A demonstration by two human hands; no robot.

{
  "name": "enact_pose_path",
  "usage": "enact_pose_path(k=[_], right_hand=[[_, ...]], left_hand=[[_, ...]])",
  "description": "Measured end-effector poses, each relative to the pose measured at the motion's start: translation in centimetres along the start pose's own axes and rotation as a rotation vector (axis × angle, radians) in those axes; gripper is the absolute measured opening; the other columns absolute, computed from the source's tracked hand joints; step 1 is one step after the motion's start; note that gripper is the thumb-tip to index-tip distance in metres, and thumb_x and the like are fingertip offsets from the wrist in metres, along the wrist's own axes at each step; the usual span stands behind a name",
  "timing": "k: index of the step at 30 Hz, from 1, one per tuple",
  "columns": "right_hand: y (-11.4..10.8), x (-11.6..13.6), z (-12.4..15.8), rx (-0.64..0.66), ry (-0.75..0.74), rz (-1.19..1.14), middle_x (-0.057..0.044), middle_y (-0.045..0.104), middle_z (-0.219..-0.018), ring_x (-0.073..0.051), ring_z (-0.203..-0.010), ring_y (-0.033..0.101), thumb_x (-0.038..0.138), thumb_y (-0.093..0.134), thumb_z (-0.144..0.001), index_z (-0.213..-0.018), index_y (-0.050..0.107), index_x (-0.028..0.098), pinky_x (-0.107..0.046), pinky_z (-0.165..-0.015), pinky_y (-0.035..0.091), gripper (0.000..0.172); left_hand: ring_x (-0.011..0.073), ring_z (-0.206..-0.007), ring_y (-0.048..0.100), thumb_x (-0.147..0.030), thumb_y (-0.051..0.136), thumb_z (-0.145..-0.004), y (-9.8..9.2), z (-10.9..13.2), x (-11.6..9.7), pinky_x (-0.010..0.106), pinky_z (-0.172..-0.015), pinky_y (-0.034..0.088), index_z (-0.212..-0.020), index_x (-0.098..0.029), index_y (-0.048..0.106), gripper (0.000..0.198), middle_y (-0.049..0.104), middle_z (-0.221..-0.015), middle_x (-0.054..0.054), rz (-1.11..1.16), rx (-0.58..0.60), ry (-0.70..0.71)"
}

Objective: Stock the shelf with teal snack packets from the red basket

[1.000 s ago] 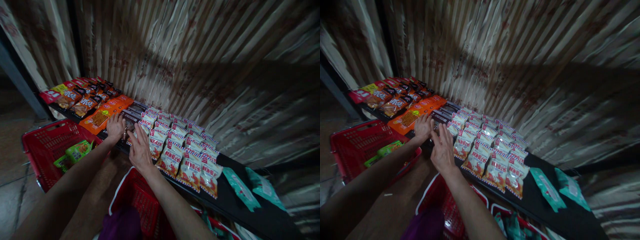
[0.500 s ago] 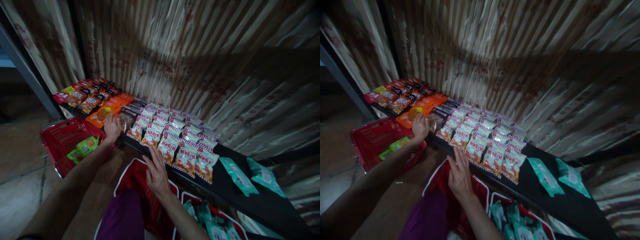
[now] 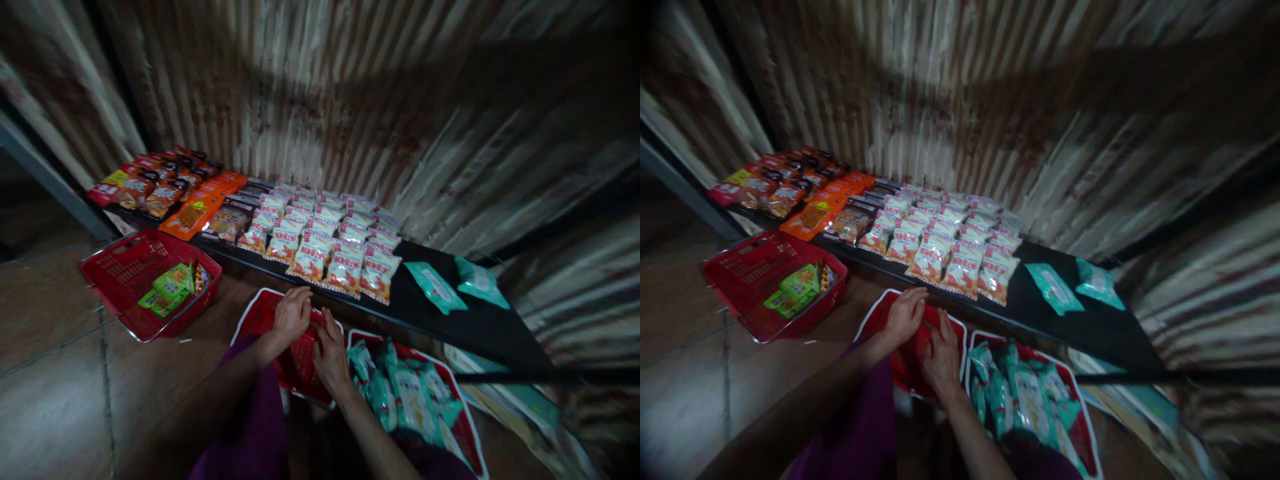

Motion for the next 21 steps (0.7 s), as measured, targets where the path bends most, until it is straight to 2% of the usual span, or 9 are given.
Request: enact_pose_path(k=[2, 5, 9, 13, 16, 19, 21], right_hand=[[-0.4, -1.4, 1.9, -0.002, 0.069, 0.036, -0.013, 0.043, -0.142, -0.025, -0.136, 0.032, 0.005, 0.040, -0.072, -0.114, 0.062, 0.014, -0.048, -0.108, 0.036, 0.048], [-1.2, -4.0, 5.0, 0.054, 0.193, 0.128, -0.015, 0.042, -0.142, -0.024, -0.136, 0.032, 0.003, 0.042, -0.071, -0.114, 0.062, 0.009, -0.045, -0.110, 0.033, 0.048], [-3.0, -7.2, 8.7, 0.142, 0.347, 0.239, -0.016, 0.040, -0.144, -0.025, -0.138, 0.029, 0.003, 0.047, -0.070, -0.118, 0.060, 0.009, -0.042, -0.111, 0.030, 0.050], [-4.5, -8.4, 10.7, 0.187, 0.408, 0.277, -0.016, 0.040, -0.144, -0.027, -0.137, 0.030, 0.006, 0.050, -0.071, -0.119, 0.059, 0.009, -0.042, -0.111, 0.030, 0.049], [-4.6, -8.2, 11.6, 0.268, 0.477, 0.227, -0.016, 0.050, -0.136, -0.024, -0.132, 0.039, 0.007, 0.047, -0.074, -0.119, 0.060, 0.010, -0.039, -0.110, 0.031, 0.046], [-4.1, -7.7, 13.1, 0.410, 0.534, 0.141, -0.014, 0.066, -0.114, -0.020, -0.114, 0.057, 0.007, 0.044, -0.078, -0.107, 0.067, 0.012, -0.031, -0.099, 0.041, 0.037], [-3.9, -7.4, 14.4, 0.461, 0.553, 0.108, -0.013, 0.071, -0.100, -0.019, -0.097, 0.065, 0.006, 0.046, -0.076, -0.096, 0.071, 0.012, -0.026, -0.088, 0.047, 0.032]], left_hand=[[0.0168, -0.112, 0.055, -0.015, 0.040, -0.087, 3.1, 1.4, -1.6, 0.032, -0.104, 0.040, -0.106, -0.017, 0.064, 0.031, 0.062, -0.119, 0.006, 0.014, 0.151, 0.011], [0.0188, -0.117, 0.052, -0.014, 0.040, -0.086, 7.3, 3.7, -2.4, 0.032, -0.106, 0.037, -0.113, -0.012, 0.060, 0.035, 0.060, -0.122, 0.009, -0.064, 0.335, -0.051], [0.0200, -0.119, 0.050, -0.014, 0.039, -0.086, 10.9, 6.5, -2.8, 0.032, -0.106, 0.036, -0.118, -0.010, 0.057, 0.037, 0.057, -0.127, 0.012, -0.159, 0.496, -0.066], [0.0189, -0.124, 0.046, -0.014, 0.039, -0.086, 12.0, 9.1, -3.7, 0.030, -0.107, 0.034, -0.122, -0.012, 0.054, 0.039, 0.053, -0.131, 0.011, -0.190, 0.599, -0.018], [0.0184, -0.114, 0.055, -0.014, 0.041, -0.085, 12.1, 11.5, -3.5, 0.030, -0.101, 0.040, -0.116, -0.015, 0.058, 0.036, 0.060, -0.121, 0.011, -0.207, 0.737, -0.011], [0.0192, -0.098, 0.063, -0.016, 0.047, -0.083, 11.8, 13.6, -2.1, 0.029, -0.089, 0.047, -0.102, -0.018, 0.065, 0.026, 0.068, -0.105, 0.010, -0.230, 0.903, -0.043], [0.0208, -0.096, 0.064, -0.014, 0.049, -0.081, 11.3, 14.3, -1.1, 0.030, -0.087, 0.047, -0.093, -0.017, 0.067, 0.022, 0.069, -0.099, 0.011, -0.260, 0.958, -0.075]])
Point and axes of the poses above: each hand's wrist, its own z-axis away from the middle knuckle, its own y-axis out of the palm, x = y × z, the point moved 3 cm from there along -z, towards the middle knuckle
